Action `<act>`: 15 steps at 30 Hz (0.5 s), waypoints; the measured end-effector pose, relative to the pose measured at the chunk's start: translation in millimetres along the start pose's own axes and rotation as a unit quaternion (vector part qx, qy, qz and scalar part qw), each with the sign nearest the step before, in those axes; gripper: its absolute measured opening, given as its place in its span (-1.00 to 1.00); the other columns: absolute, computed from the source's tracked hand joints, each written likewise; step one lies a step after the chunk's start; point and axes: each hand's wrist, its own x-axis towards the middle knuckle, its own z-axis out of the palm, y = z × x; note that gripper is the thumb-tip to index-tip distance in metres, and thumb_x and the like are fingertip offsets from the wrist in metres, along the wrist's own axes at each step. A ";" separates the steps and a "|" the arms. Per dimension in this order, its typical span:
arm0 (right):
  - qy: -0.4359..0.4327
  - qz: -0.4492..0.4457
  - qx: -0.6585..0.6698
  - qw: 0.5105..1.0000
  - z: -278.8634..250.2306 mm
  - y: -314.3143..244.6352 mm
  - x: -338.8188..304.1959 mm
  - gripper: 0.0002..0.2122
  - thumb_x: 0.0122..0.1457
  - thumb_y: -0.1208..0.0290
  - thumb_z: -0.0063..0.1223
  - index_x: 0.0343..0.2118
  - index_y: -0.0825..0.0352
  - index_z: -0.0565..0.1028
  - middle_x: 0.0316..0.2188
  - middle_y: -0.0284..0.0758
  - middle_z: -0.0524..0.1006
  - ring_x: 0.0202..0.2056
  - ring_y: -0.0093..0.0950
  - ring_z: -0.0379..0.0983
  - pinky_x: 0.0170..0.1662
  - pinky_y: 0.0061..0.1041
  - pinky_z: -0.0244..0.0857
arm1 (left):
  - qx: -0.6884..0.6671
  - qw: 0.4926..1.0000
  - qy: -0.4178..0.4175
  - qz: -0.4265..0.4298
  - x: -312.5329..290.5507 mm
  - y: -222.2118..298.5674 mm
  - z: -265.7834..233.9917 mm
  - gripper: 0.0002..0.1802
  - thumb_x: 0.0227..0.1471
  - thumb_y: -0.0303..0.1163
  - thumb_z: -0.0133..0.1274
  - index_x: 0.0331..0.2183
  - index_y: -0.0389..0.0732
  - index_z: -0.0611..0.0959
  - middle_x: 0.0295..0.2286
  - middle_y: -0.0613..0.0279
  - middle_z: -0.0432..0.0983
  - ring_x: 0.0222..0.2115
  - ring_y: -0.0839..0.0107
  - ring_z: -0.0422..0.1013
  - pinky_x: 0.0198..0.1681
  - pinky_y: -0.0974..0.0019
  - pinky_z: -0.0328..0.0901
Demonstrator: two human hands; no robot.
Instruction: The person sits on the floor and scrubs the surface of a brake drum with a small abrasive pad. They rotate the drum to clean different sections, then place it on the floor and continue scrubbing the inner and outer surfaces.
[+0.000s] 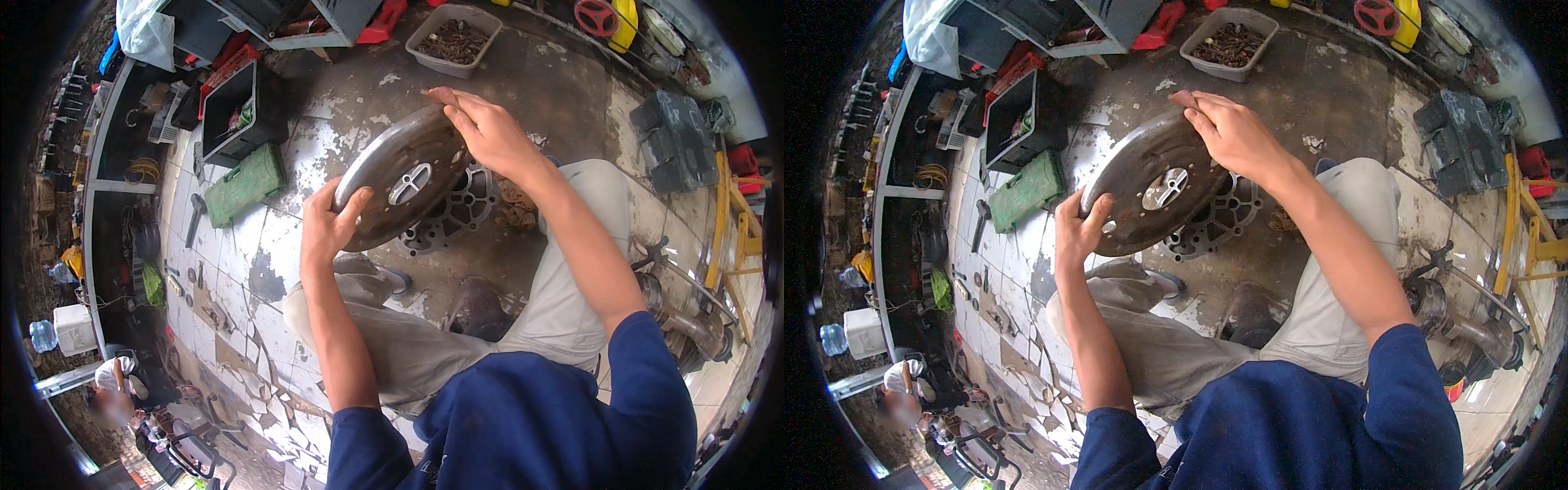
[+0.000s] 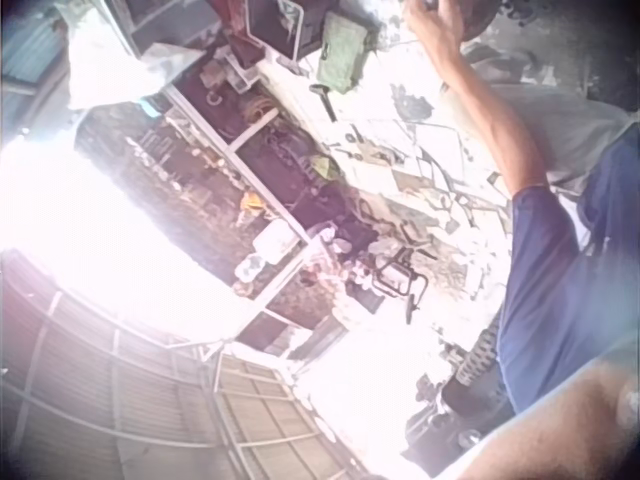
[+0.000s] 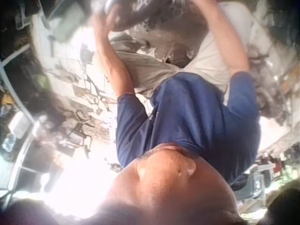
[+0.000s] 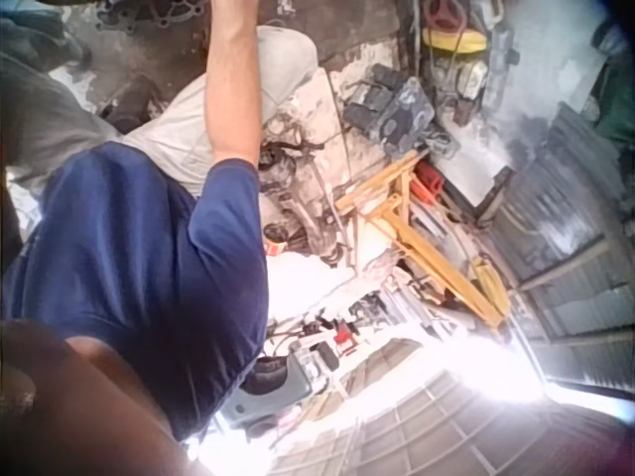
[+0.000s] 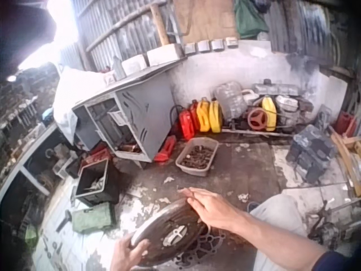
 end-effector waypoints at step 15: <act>-0.004 0.018 0.029 0.999 -6.8 -2.1 -12.3 -0.64 0.36 0.18 -0.12 0.00 0.34 0.53 -0.03 -0.09 0.55 0.00 -0.11 0.48 0.04 -0.27 0.36 | -0.035 0.999 0.009 0.026 -10.9 2.3 5.1 -0.58 0.20 -0.15 0.01 -0.26 -0.37 0.64 -0.68 0.31 0.35 -0.60 0.57 0.24 -0.52 0.38 0.15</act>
